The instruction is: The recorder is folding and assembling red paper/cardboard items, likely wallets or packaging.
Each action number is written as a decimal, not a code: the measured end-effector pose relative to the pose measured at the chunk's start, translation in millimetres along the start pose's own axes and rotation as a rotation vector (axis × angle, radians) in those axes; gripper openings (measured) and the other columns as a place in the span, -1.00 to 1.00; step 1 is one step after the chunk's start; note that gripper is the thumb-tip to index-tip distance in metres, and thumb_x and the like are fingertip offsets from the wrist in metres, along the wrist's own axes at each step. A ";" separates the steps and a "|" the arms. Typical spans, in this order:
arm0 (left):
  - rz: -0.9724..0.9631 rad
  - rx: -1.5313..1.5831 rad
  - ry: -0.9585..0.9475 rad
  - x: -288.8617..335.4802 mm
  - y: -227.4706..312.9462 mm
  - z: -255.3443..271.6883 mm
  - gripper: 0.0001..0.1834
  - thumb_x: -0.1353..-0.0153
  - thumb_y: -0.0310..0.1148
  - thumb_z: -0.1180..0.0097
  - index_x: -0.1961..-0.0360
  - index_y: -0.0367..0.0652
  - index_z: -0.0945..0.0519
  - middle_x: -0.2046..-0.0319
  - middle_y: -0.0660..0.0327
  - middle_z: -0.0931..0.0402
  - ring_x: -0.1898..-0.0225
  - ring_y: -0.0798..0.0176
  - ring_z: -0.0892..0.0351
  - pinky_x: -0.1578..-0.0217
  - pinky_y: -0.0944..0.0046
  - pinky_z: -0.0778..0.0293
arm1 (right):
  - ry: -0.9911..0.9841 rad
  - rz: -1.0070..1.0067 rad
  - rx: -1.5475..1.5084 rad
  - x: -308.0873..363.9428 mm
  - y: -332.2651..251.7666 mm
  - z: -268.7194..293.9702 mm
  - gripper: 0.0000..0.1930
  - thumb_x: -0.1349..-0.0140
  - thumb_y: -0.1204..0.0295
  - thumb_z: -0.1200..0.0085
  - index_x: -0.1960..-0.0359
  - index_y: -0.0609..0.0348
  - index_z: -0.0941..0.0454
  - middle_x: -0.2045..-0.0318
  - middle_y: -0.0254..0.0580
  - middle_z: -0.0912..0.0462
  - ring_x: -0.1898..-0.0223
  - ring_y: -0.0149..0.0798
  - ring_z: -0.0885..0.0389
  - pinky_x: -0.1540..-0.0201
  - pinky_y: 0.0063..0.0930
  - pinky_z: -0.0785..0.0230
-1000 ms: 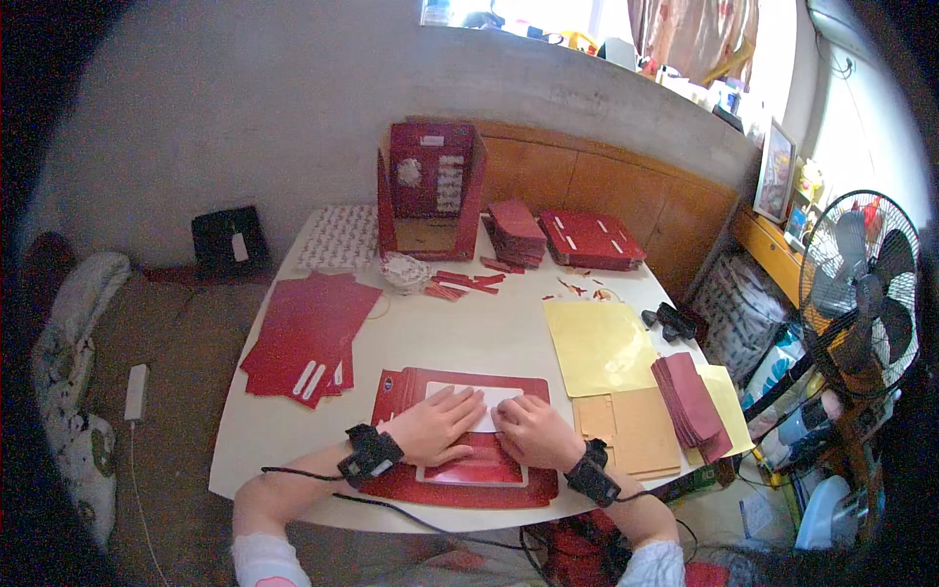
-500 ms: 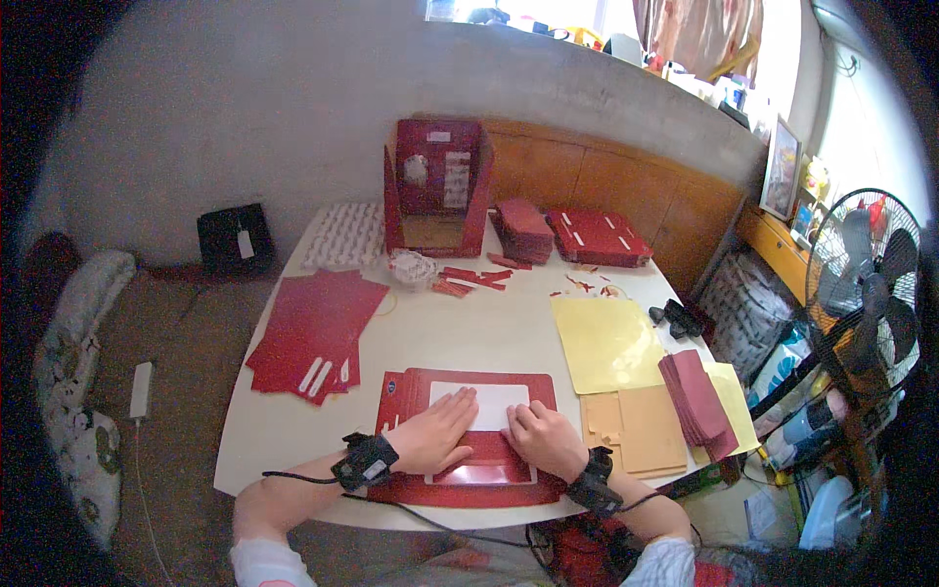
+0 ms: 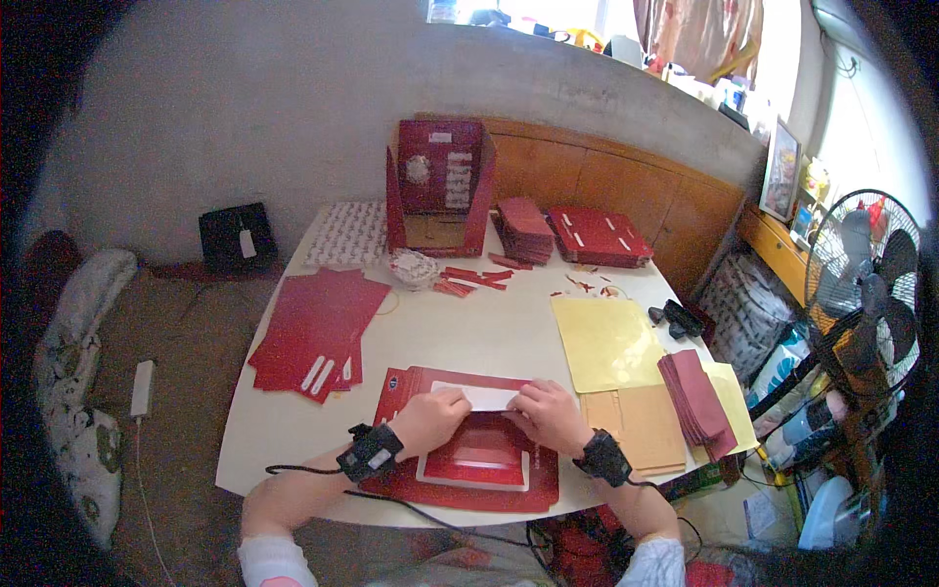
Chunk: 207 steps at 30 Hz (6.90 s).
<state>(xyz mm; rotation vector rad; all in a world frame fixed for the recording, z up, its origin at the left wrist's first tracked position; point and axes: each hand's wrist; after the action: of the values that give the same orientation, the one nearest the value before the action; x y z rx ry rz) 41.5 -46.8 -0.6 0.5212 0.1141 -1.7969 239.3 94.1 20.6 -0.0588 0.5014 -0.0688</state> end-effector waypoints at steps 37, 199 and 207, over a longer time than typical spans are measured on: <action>-0.154 0.105 -0.057 -42.3 -45.3 0.6 -0.77 0.04 -0.43 -0.21 0.30 -0.18 -0.53 0.35 0.08 -0.50 0.21 -0.03 -0.49 0.13 0.07 -0.40 | 0.028 -0.301 -0.308 -7.7 7.6 -18.0 -0.81 -0.10 0.46 -0.14 0.24 0.19 -0.51 0.34 -0.05 -0.53 0.30 0.06 -0.55 0.26 -0.24 -0.44; 0.035 -0.009 -0.040 9.7 17.0 10.6 -0.42 -0.07 -0.18 -0.13 -0.03 -0.39 -0.43 -0.17 -0.19 -0.25 -0.27 -0.14 -0.18 -0.27 -0.15 -0.03 | 0.042 -0.967 -1.501 24.5 51.1 35.4 -0.72 -0.34 0.39 0.12 -0.02 0.26 -0.38 -0.05 0.10 -0.50 -0.07 -0.10 -0.51 -0.12 -0.24 -0.40; 0.094 -0.018 -0.060 11.5 15.8 6.8 -0.34 -0.07 -0.15 -0.15 -0.10 -0.43 -0.36 -0.22 -0.22 -0.20 -0.30 -0.19 -0.13 -0.33 -0.18 0.11 | 0.087 -0.968 -1.446 21.3 48.0 37.7 -0.67 -0.33 0.41 0.11 -0.06 0.32 -0.35 -0.10 0.08 -0.45 -0.14 -0.07 -0.45 -0.17 -0.26 -0.33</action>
<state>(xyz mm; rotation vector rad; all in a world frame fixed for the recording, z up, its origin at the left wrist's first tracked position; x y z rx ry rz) 52.1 -64.0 3.9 0.4524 0.0641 -1.7168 278.5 141.7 39.9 -1.7224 0.4809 -0.6472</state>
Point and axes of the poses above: each hand's wrist, its own x-axis away from the middle knuckle, its own z-axis out of the back of the hand, y = z × x
